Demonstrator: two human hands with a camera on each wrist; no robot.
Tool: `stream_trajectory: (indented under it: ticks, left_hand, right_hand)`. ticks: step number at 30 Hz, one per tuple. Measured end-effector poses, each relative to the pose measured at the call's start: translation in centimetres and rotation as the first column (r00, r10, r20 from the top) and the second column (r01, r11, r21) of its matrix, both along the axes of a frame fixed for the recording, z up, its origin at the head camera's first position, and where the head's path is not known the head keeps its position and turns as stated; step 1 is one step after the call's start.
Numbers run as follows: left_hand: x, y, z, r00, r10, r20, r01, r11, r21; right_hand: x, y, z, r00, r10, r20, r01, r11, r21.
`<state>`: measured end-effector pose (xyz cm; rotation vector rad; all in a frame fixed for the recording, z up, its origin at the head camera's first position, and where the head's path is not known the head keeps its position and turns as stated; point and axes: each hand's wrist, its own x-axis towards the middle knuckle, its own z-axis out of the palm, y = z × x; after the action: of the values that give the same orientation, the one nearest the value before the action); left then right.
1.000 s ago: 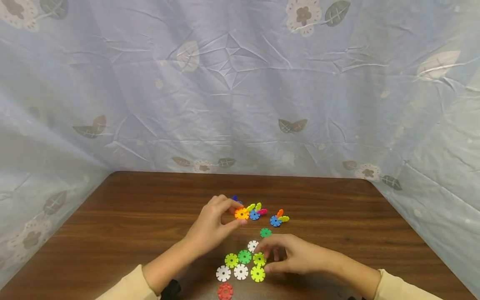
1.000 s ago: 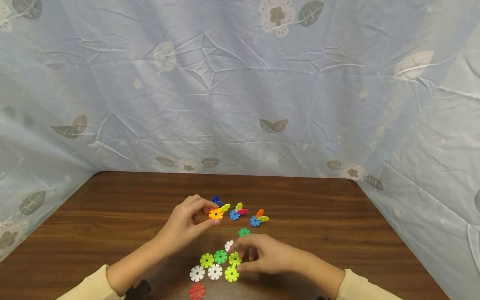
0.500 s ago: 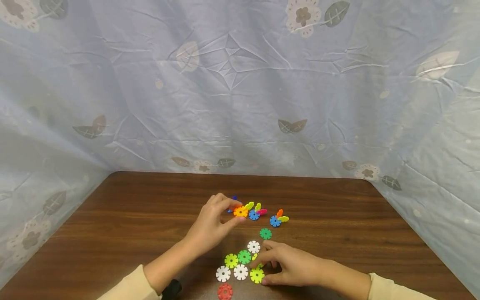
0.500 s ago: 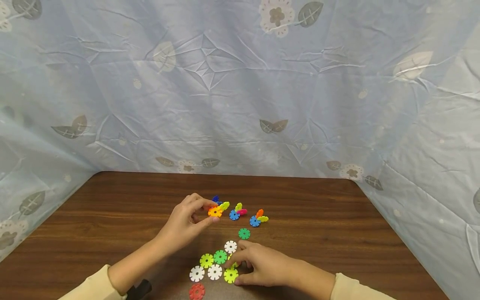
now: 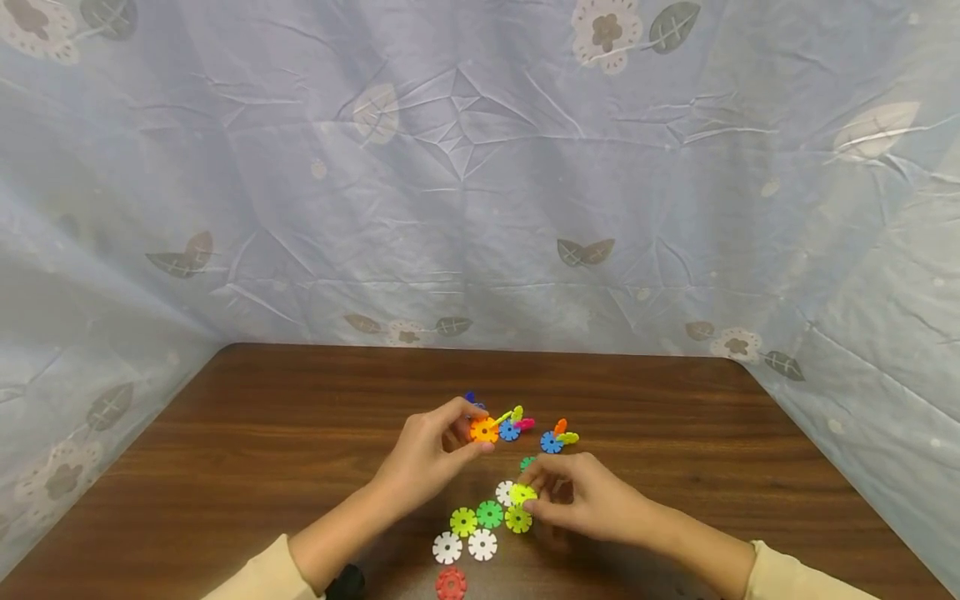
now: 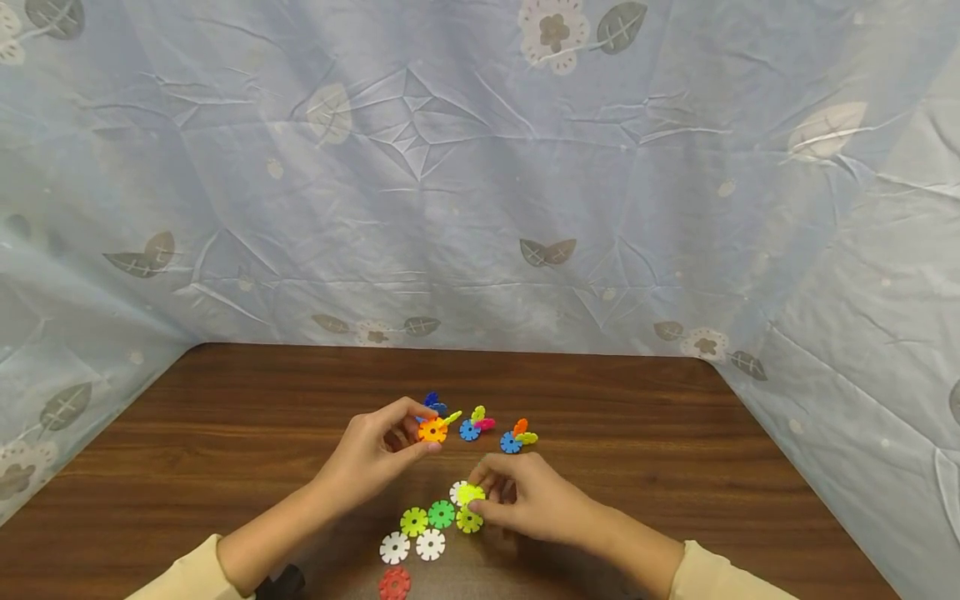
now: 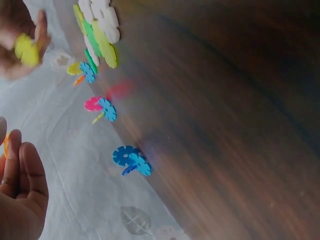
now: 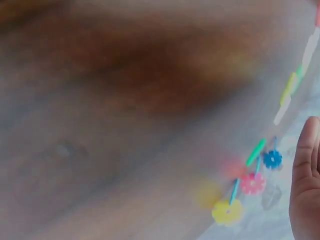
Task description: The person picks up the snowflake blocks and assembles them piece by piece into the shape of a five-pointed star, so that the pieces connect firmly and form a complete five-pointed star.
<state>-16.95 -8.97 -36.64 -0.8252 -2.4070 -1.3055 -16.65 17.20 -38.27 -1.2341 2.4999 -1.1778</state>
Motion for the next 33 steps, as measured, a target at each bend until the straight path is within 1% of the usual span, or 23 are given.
stream_trajectory:
  ticks: [3, 6, 10, 13, 16, 19, 22, 25, 29, 33]
  left_hand:
    - [0.1, 0.1, -0.1, 0.999, -0.031, 0.010, 0.031, 0.999, 0.038]
    - [0.2, 0.4, -0.2, 0.998, -0.063, 0.027, 0.061, 0.995, 0.078]
    - [0.4, 0.8, -0.4, 0.994, -0.097, 0.041, 0.092, 0.990, 0.112]
    - [0.5, 1.0, -0.5, 0.992, -0.120, 0.039, 0.114, 0.986, 0.123]
    - [0.6, 1.2, -0.5, 0.990, -0.140, 0.036, 0.134, 0.983, 0.129]
    - [0.7, 1.3, -0.5, 0.989, -0.144, 0.037, 0.138, 0.981, 0.134]
    - [0.7, 1.4, -0.5, 0.988, -0.144, 0.054, 0.134, 0.979, 0.151]
    - [0.7, 1.6, -0.5, 0.983, -0.155, 0.094, 0.135, 0.972, 0.192]
    - [0.7, 1.7, -0.5, 0.971, -0.178, 0.160, 0.133, 0.957, 0.258]
    - [0.7, 1.7, -0.4, 0.961, -0.184, 0.209, 0.122, 0.953, 0.276]
  right_hand:
    - [-0.4, 0.1, 0.5, 0.995, -0.092, 0.042, 0.096, 0.992, -0.081]
    - [-0.6, 0.1, 1.1, 0.986, -0.128, 0.105, 0.143, 0.978, -0.155]
    - [-0.7, -0.1, 1.7, 0.980, -0.116, 0.162, 0.149, 0.965, -0.214]
    - [-0.8, -0.3, 1.9, 0.978, -0.098, 0.186, 0.142, 0.961, -0.236]
    - [-0.8, -0.5, 2.0, 0.978, -0.080, 0.192, 0.127, 0.960, -0.250]
    - [-0.8, -0.6, 2.0, 0.978, -0.072, 0.196, 0.122, 0.959, -0.258]
    - [-0.8, -0.6, 2.0, 0.974, -0.067, 0.216, 0.126, 0.954, -0.271]
    - [-0.8, -0.6, 1.9, 0.967, -0.050, 0.249, 0.125, 0.948, -0.293]
    - [-0.8, -0.5, 1.9, 0.957, -0.024, 0.289, 0.118, 0.942, -0.313]
    - [-0.7, -0.4, 1.8, 0.946, -0.010, 0.325, 0.120, 0.940, -0.321]
